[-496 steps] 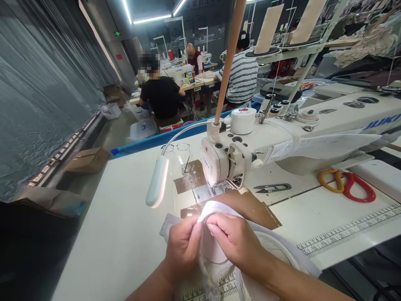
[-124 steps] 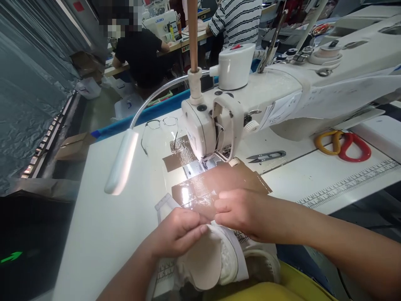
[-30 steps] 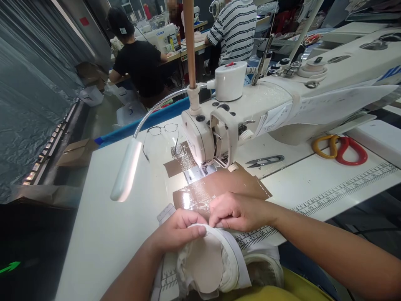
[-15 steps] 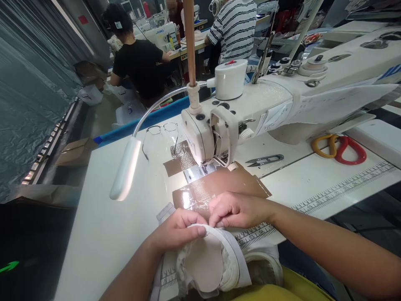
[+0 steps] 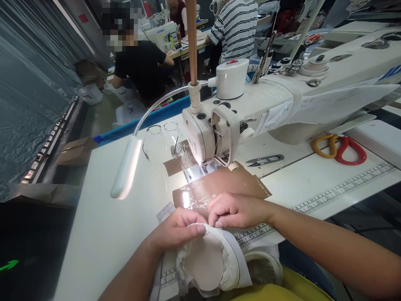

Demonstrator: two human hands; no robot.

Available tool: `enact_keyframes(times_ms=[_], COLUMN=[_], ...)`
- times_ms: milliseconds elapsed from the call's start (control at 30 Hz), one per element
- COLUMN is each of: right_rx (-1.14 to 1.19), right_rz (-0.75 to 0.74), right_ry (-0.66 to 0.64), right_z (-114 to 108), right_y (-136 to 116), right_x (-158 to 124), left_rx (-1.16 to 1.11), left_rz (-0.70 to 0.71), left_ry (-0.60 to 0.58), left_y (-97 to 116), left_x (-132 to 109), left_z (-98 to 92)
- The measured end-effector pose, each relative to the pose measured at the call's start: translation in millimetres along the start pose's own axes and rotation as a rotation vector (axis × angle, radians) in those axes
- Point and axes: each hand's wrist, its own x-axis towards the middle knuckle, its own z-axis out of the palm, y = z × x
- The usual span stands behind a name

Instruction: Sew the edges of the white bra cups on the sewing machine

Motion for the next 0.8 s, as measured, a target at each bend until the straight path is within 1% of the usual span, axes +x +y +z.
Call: enact_keyframes(times_ms=[267, 467, 600, 700, 800], right_rx=[0.014, 0.025, 0.002, -0.075, -0.146], right_rz=[-0.008, 0.05, 0.141, 0.205, 0.239], right_ry=[0.014, 0.048, 0.152, 0.255, 0.313], right_z=[1.6, 4.2, 5.0, 6.2, 8.6], right_y=[0.1, -0.1, -3.6, -8.4, -15.4], right_x=[2.4, 1.8, 0.6, 0.4, 2.0], left_rx=[0.028, 0.058, 0.108, 0.133, 0.152], left_rz=[0.006, 0.013, 0.06, 0.095, 0.112], left_ry=[-0.014, -0.005, 0.083, 0.164, 0.205], left_y=[2.6, 2.0, 2.4, 3.1, 4.5], left_x=[-1.1, 0.1, 1.0, 1.3, 1.0], left_z=[0.6, 1.8, 2.7, 2.8, 2.7])
